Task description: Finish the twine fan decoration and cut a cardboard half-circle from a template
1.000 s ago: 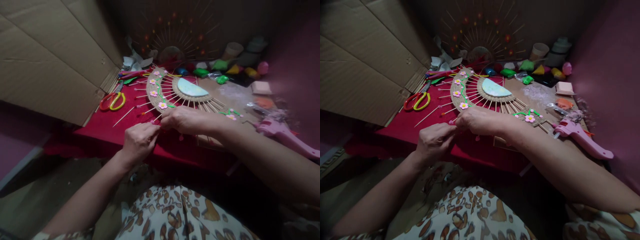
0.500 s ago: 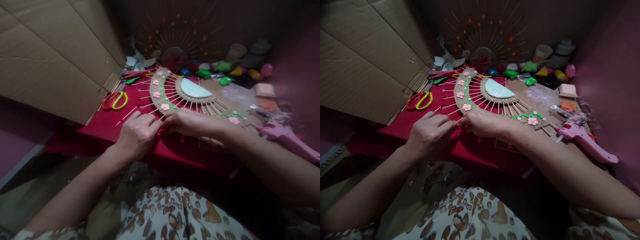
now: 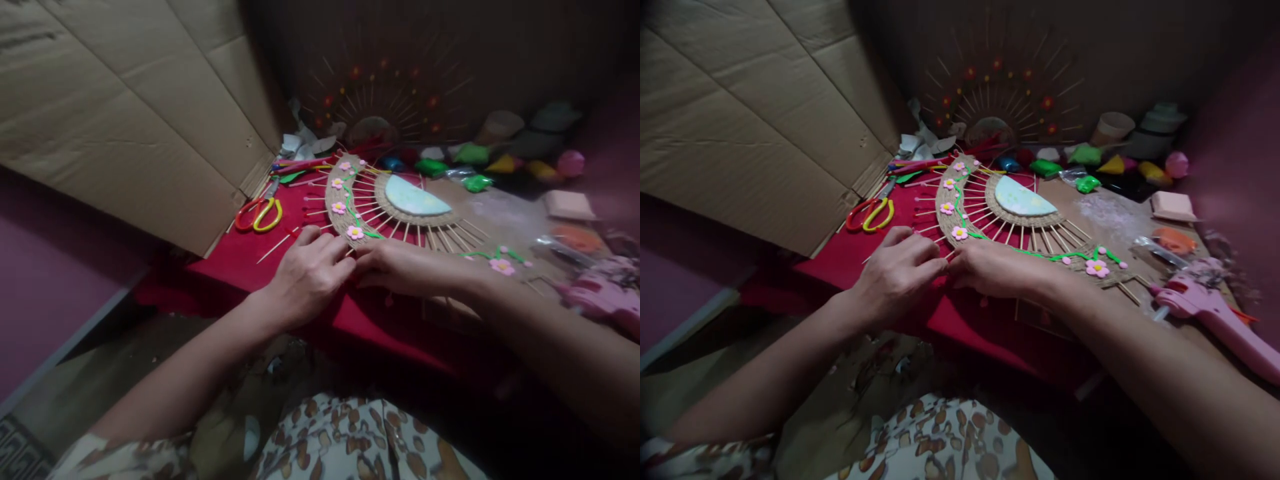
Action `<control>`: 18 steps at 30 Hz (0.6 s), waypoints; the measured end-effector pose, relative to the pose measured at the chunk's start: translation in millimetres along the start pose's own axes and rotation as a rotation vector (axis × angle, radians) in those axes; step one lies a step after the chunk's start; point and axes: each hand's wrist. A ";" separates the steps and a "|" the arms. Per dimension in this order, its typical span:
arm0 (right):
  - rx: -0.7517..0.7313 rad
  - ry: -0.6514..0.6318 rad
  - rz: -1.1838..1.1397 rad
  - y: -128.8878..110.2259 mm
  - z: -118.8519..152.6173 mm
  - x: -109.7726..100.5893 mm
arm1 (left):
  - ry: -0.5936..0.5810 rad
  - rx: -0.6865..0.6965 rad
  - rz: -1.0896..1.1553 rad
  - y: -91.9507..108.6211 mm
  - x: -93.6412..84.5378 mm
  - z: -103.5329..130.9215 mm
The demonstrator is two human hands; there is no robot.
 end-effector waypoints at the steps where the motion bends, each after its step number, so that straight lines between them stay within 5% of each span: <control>1: 0.012 -0.013 0.021 -2.7 -0.2 -1.9 | 0.021 0.001 0.016 0.0 0.7 0.2; 4: 0.112 0.046 0.119 -9.7 0.6 -2.5 | 0.191 -0.093 0.015 -12.4 -0.4 4.3; 6: 0.135 0.100 0.203 -11.8 1.6 0.8 | 0.332 -0.305 -0.102 -35.6 -2.2 11.7; 8: 0.126 0.133 0.270 -12.7 2.1 4.6 | 0.324 -0.634 -0.311 -68.3 -0.9 22.6; 11: 0.131 0.173 0.287 -15.1 1.7 6.6 | 0.040 -0.822 -0.337 -118.1 11.2 38.9; 13: 0.145 0.194 0.254 -18.1 1.4 4.9 | -0.283 -0.944 -0.306 -141.3 22.6 45.4; 15: 0.169 0.213 0.212 -21.4 2.3 1.9 | -0.384 -0.976 -0.296 -154.3 30.7 47.8; 18: 0.218 0.239 0.141 -24.8 5.6 -2.0 | -0.321 -0.873 -0.199 -158.9 27.3 49.1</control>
Point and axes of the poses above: each hand's wrist, its own z-axis away from the middle knuckle, its own x-axis out of the palm, y = z × x, and after that the axes turned 14 degrees about y, right-handed
